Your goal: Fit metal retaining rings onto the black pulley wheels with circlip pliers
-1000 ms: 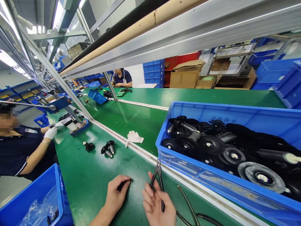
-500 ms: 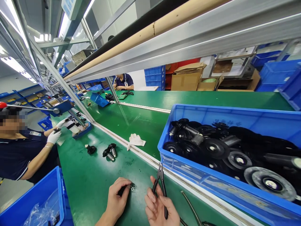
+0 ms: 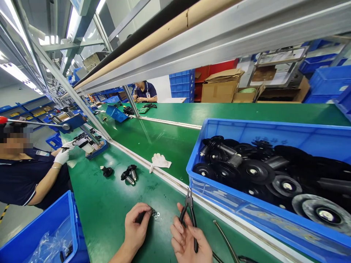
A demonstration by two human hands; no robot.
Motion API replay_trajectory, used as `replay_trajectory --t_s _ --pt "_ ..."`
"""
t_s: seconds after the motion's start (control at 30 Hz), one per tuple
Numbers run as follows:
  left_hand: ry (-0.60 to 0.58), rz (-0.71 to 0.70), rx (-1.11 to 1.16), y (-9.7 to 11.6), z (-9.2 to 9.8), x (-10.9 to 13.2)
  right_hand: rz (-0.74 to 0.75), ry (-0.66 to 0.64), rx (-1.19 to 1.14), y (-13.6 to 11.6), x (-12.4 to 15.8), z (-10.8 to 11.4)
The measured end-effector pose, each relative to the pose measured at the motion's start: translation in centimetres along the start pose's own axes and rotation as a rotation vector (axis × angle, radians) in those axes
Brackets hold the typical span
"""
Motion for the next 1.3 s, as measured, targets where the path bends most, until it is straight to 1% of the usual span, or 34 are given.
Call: replay_trajectory --t_s 0.1,0.17,0.27,0.47,0.77,0.9,1.0,1.07,1.1,1.23,1.3 --pt "0.128 0.221 0.091 -0.4 0.2 -0.3 0.002 0.04 -0.006 0.0 0.3 -0.9" --pt "0.189 0.349 0.159 -0.7 0.3 -0.6 0.006 0.046 0.03 0.0 0.5 -1.2" --pt "0.214 0.443 0.22 -0.9 0.5 -1.0 0.011 0.045 0.08 0.0 0.6 -1.4" --pt "0.226 0.484 0.293 -1.3 0.5 -1.0 0.011 0.025 0.097 0.1 0.6 -1.0" --pt "0.209 0.463 0.332 -1.8 0.2 -0.9 0.002 -0.024 0.145 0.3 -0.2 0.4" --pt "0.18 0.513 0.38 -1.9 0.6 -1.2 0.005 -0.018 0.157 0.2 -0.2 0.4" --pt "0.159 0.562 0.445 -1.9 1.0 -1.6 0.022 -0.023 0.208 0.3 -0.1 0.1" --pt "0.146 0.546 0.471 -1.7 1.1 -1.5 0.079 -0.007 0.304 0.8 -0.1 0.0" --pt "0.135 0.508 0.467 -1.5 1.0 -1.2 0.134 0.014 0.381 1.1 -0.1 0.0" --pt "0.064 0.219 0.385 -0.4 -0.3 1.1 0.432 0.14 0.738 2.9 -0.1 0.6" --pt "-0.013 0.096 0.364 0.1 -1.1 2.4 0.506 0.164 0.874 3.5 -0.4 1.2"
Point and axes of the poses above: each hand's wrist, its own x-axis away from the middle knuckle, its own z-axis out of the back of the hand, y = z × x, the point moved 1 cm from there along -x, towards the middle knuckle, and after that the axes turned 3 degrees about -z, right-handed, at the moved point
